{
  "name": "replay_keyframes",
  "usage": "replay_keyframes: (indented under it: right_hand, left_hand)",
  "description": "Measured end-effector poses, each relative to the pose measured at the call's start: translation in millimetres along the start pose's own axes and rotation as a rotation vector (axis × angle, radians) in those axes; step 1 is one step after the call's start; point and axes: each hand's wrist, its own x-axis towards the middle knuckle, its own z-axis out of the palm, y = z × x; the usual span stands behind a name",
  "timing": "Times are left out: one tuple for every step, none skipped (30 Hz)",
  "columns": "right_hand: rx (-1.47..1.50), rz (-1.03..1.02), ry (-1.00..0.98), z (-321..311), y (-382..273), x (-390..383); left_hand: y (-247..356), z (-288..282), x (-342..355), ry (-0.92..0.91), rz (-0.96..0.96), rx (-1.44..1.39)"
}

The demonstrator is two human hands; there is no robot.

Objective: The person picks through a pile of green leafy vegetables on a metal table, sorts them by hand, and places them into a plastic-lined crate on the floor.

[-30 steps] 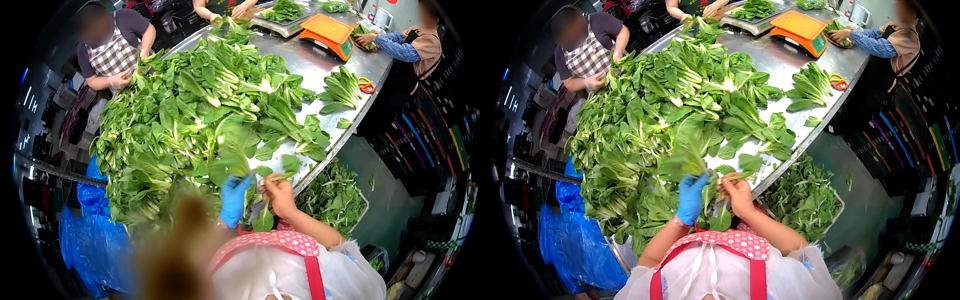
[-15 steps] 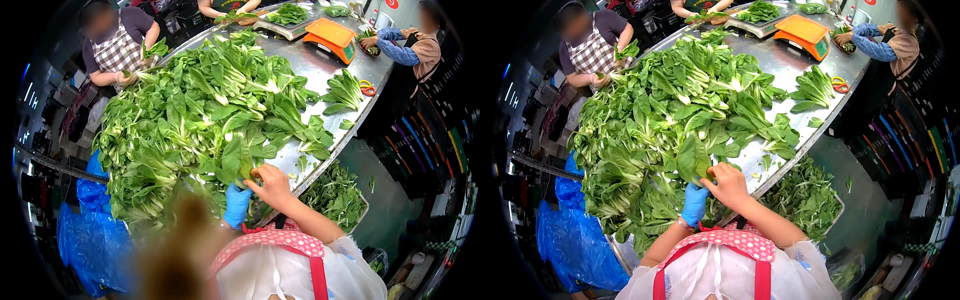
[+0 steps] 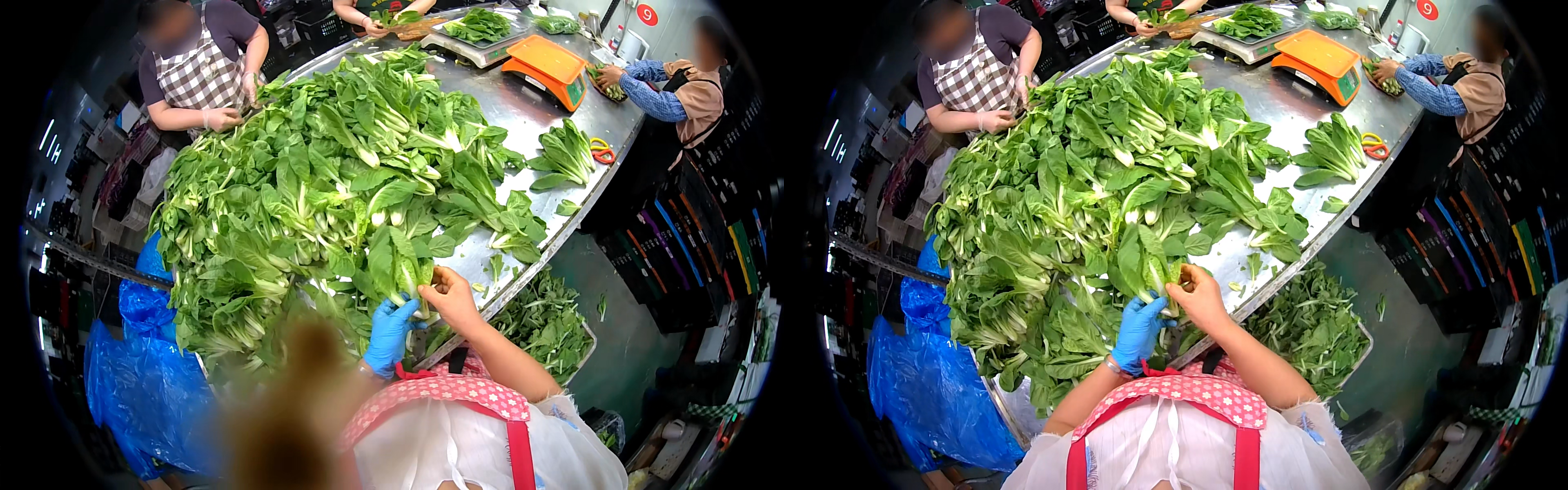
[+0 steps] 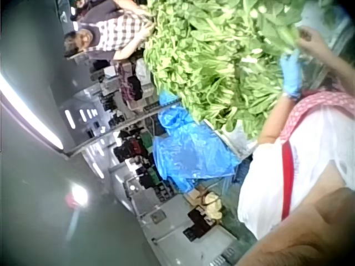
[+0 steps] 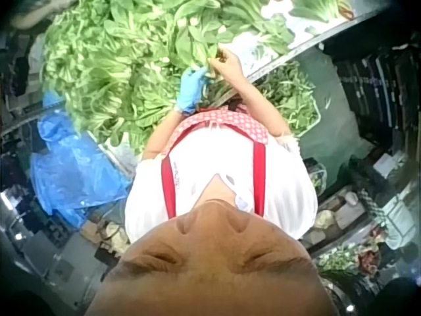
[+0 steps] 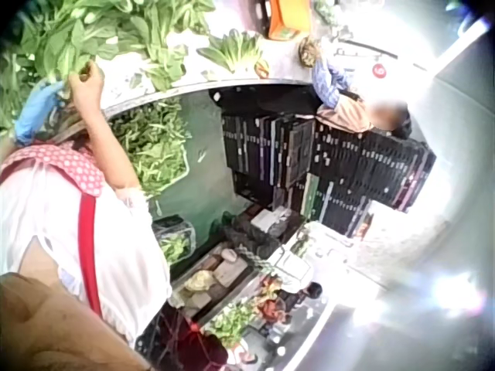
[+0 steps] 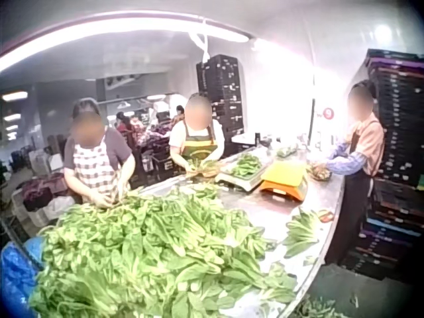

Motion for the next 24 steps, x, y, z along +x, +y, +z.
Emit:
replay_keyframes:
  right_hand:
    - [0.007,-0.005,-0.003,-1,1,1]
    - [0.090,0.043,0.009,0,-3,1]
    - [0.172,0.092,0.021,0,-10,-2]
    - [0.254,0.140,0.032,1,-15,-3]
    - [0.293,0.151,0.035,0,-18,-5]
    - [0.332,0.161,0.037,0,-20,-7]
    - [0.370,0.171,0.039,-1,-21,-8]
    - [0.384,0.166,0.037,-2,-19,-8]
    - [0.397,0.161,0.035,-4,-16,-8]
    - [0.410,0.156,0.033,-5,-15,-9]
    - [0.399,0.143,0.032,-6,-14,-9]
    - [0.388,0.130,0.031,-6,-14,-10]
    - [0.378,0.117,0.030,-7,-13,-11]
    - [0.383,0.120,0.038,-7,-14,-12]
    - [0.389,0.124,0.046,-7,-17,-13]
    - [0.395,0.128,0.054,-7,-18,-14]
    - [0.389,0.129,0.056,-8,-18,-14]
    - [0.384,0.131,0.058,-9,-17,-15]
    - [0.378,0.132,0.059,-10,-16,-15]
    - [0.373,0.143,0.064,-12,-15,-16]
    - [0.368,0.154,0.069,-14,-13,-16]
    - [0.363,0.164,0.074,-15,-12,-16]
    - [0.357,0.166,0.074,-16,-12,-16]
    - [0.350,0.167,0.075,-17,-12,-17]
  left_hand:
    - [-1,0,0,0.009,-0.001,0.006]
    - [-1,1,-1,0.015,0.007,-0.027]
    - [-2,3,-2,0.020,0.014,-0.060]
    - [-1,4,-3,0.025,0.022,-0.093]
    - [-1,5,-4,0.026,0.017,-0.101]
    - [1,7,-3,0.028,0.012,-0.109]
    - [2,8,-3,0.030,0.007,-0.118]
    - [3,9,-3,0.031,0.002,-0.129]
    - [4,10,-3,0.032,-0.003,-0.141]
    - [4,12,-3,0.034,-0.008,-0.152]
    - [5,14,-4,0.028,-0.009,-0.155]
    - [6,15,-5,0.023,-0.011,-0.157]
    - [6,17,-5,0.018,-0.013,-0.160]
    - [5,17,-5,0.012,-0.020,-0.161]
    - [5,17,-5,0.005,-0.026,-0.163]
    - [4,17,-5,0.000,-0.033,-0.165]
    - [2,16,-4,-0.009,-0.035,-0.166]
    - [0,15,-3,-0.017,-0.036,-0.168]
    - [-2,14,-3,-0.025,-0.038,-0.169]
    - [-4,13,-2,-0.027,-0.043,-0.171]
    - [-6,13,-1,-0.029,-0.048,-0.173]
    - [-7,13,-1,-0.031,-0.053,-0.175]
    - [-7,14,-1,-0.030,-0.066,-0.176]
    - [-7,16,-1,-0.029,-0.080,-0.177]
